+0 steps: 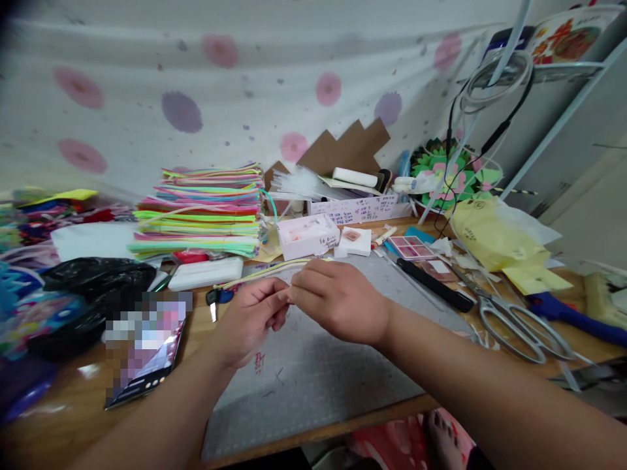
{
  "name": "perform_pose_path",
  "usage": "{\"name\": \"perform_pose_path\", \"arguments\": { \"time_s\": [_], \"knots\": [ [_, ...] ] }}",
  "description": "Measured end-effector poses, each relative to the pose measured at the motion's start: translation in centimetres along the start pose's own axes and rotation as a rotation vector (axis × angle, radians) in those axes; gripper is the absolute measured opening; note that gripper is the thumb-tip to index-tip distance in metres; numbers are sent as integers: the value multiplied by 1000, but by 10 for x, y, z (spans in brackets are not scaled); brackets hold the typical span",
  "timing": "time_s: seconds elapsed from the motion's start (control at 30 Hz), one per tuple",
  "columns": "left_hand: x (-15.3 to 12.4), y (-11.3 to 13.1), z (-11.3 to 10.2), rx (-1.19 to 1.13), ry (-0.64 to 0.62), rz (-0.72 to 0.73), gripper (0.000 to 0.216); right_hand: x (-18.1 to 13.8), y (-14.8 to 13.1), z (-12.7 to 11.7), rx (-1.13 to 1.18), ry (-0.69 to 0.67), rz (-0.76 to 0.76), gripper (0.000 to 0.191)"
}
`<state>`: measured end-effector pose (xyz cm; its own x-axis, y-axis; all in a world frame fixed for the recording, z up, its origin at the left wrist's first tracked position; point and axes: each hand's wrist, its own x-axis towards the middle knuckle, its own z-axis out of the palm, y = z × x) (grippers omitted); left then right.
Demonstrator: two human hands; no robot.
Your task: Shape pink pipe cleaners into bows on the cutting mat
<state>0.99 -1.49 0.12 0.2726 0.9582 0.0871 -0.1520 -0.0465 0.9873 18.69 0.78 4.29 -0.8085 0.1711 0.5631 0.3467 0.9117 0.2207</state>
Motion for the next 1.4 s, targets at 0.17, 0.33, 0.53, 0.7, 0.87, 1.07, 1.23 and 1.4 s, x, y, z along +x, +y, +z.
{"name": "perform_pose_path", "arguments": {
  "time_s": [0.17, 0.33, 0.53, 0.7, 0.87, 1.07, 1.23, 1.4],
  "knots": [
    [0, -2, 2, 15, -40, -63, 23, -5, 1, 5, -115, 13, -91, 21],
    [1, -2, 2, 211, 2, -6, 23, -1, -1, 13, -48, -65, -5, 20],
    [4, -5, -6, 941, 60, 371, 19, 5, -13, 25, 275, -122, 635, 10],
    [5, -10, -9, 1217, -10, 648, 19, 6, -22, 41, 979, -43, 1250, 11],
    [4, -3, -6, 943, 28, 471, 20, 1, -18, 27, 895, -7, 1067, 7],
    [1, 2, -3, 287, -36, 60, 22, -18, -6, 6, 341, 11, 216, 24],
    [-2, 2, 1, 100, -108, -44, 21, -16, -1, 0, 263, 8, 95, 20],
    [-4, 7, 1, 251, -121, 50, 22, -5, -1, -5, 192, -24, 90, 13]
  ]
}}
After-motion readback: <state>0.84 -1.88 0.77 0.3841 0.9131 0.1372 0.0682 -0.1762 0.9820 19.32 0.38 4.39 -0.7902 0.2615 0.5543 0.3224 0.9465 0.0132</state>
